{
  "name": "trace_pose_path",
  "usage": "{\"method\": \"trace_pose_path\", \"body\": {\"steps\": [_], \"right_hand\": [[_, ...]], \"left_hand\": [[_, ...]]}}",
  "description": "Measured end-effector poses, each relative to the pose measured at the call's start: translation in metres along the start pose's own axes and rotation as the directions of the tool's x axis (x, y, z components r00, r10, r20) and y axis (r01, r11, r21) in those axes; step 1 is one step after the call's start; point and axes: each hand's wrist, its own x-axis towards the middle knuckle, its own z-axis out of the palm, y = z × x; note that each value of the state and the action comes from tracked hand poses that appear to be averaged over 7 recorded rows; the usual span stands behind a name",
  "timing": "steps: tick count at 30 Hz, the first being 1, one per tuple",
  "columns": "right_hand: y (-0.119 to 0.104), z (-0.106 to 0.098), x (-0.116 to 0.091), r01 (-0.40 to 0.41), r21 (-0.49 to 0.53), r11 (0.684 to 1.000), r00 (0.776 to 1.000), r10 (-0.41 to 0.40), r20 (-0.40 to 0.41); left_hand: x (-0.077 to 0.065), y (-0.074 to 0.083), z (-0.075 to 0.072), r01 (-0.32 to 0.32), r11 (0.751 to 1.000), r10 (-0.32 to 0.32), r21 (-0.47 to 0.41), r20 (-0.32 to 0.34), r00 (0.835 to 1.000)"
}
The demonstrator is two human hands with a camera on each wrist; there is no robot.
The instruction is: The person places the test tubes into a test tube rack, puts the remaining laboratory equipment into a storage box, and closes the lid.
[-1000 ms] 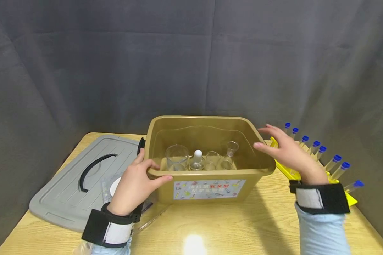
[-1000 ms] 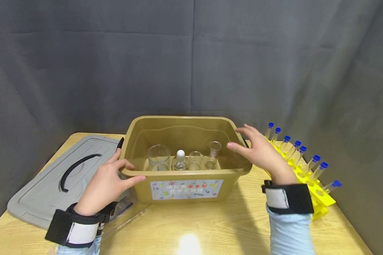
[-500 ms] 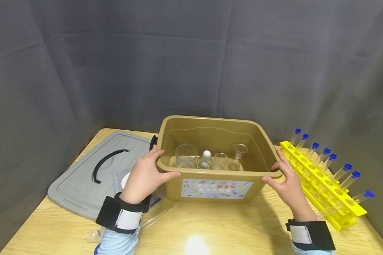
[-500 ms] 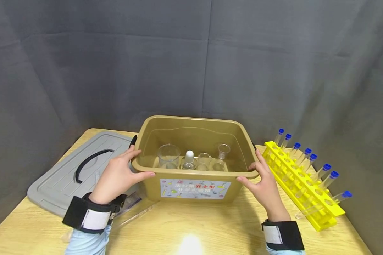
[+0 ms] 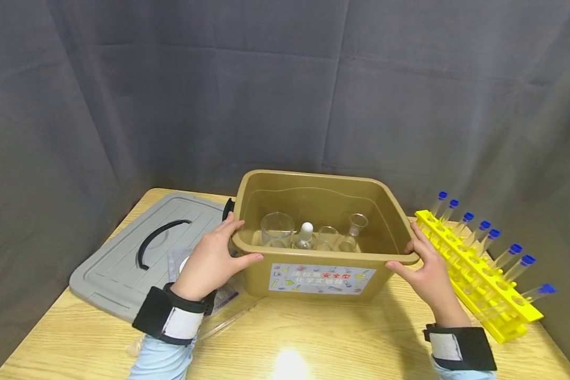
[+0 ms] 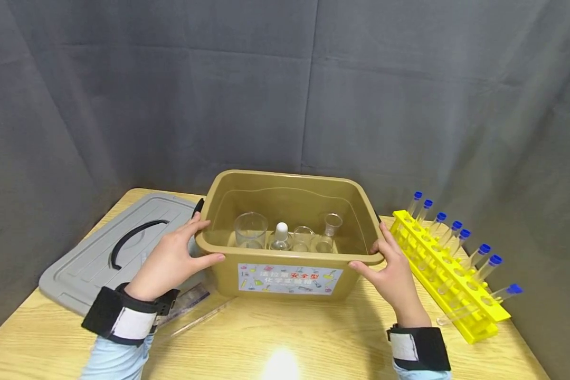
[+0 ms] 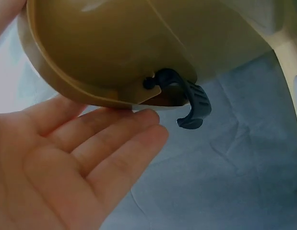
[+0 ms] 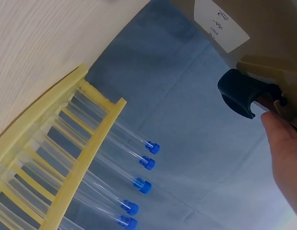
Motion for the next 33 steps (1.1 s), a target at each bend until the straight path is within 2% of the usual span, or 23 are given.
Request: {"method": "trace_pose_path", "body": {"steps": [3,13,26,29,33], "right_hand": [[-0.001,0.002,0.001,0.0,0.008,1.0,1.0,0.0,-0.005],[-0.004,0.011,0.005,0.0,0.035,0.999,1.0,0.0,0.005],[0.001,0.008,0.003,-0.012,0.039,0.999,0.999,0.013,-0.03],[0.002,0.007,0.002,-0.012,0.036,0.999,0.999,0.013,-0.034],[0.004,0.004,0.0,-0.016,0.037,0.999,0.999,0.018,-0.037]], "left_hand": [[-0.001,-0.002,-0.002,-0.005,1.0,0.005,0.001,0.006,1.0],[-0.008,-0.012,-0.003,0.01,1.0,-0.01,-0.018,-0.046,0.999],[-0.006,-0.008,-0.001,-0.02,1.0,0.019,-0.012,-0.073,0.997],[-0.005,-0.007,-0.001,-0.022,1.0,0.021,-0.007,-0.062,0.998],[-0.002,-0.008,-0.002,-0.034,0.999,0.034,0.011,0.001,0.999]]}}
